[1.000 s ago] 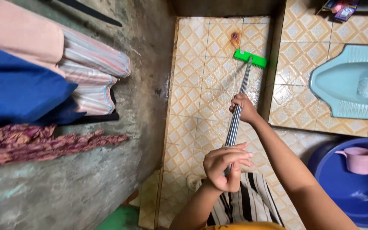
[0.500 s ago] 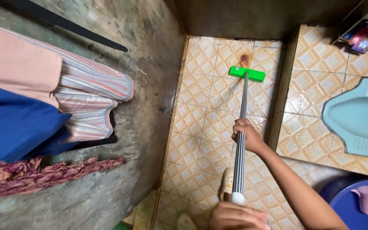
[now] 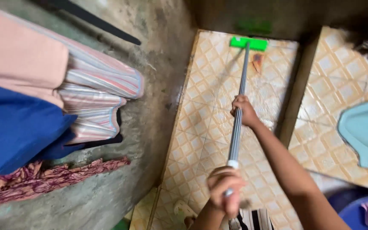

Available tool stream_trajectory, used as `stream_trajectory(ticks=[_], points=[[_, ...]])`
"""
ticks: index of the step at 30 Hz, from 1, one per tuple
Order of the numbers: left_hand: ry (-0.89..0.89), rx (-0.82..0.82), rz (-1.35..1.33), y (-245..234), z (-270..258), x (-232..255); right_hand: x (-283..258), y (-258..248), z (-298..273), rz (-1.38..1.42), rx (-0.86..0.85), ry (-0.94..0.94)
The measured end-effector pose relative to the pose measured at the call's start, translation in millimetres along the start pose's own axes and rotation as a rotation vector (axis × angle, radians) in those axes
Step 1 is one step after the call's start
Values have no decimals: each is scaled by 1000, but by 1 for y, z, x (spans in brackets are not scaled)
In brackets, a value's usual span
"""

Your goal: The person is using a squeegee to scrub and clean the tiled floor and walls of a bathroom.

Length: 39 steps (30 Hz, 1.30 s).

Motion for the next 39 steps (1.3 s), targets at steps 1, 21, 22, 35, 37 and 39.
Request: stream_trajectory(ticks=[1,21,22,35,37,39], points=[[-90,169,154,-15,2,14,-10,16,0,1,107,-113],[-140,360,-13,-58,12,-36,-13,35,14,-28,186,47],[-562,15,-818,-45,-46,-92,18,28,18,156,196,33],[-160,151,-50,-10,34,-24,47,-23,38,-84,164,-341],[-141,228,-77,-15,41,-38,46,-25,67,-112,189,-402],[-213,285,-81,-20,20,-46,44,0,53,-79,196,-389]])
Point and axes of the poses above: each hand's wrist, its own z-axis towards the middle knuckle, its own y-axis out of the palm, x = y × z, the point moved 1 cm from there along z, towards the middle knuckle, and after that the axes turned 3 degrees about -x, right-handed, at the moved point
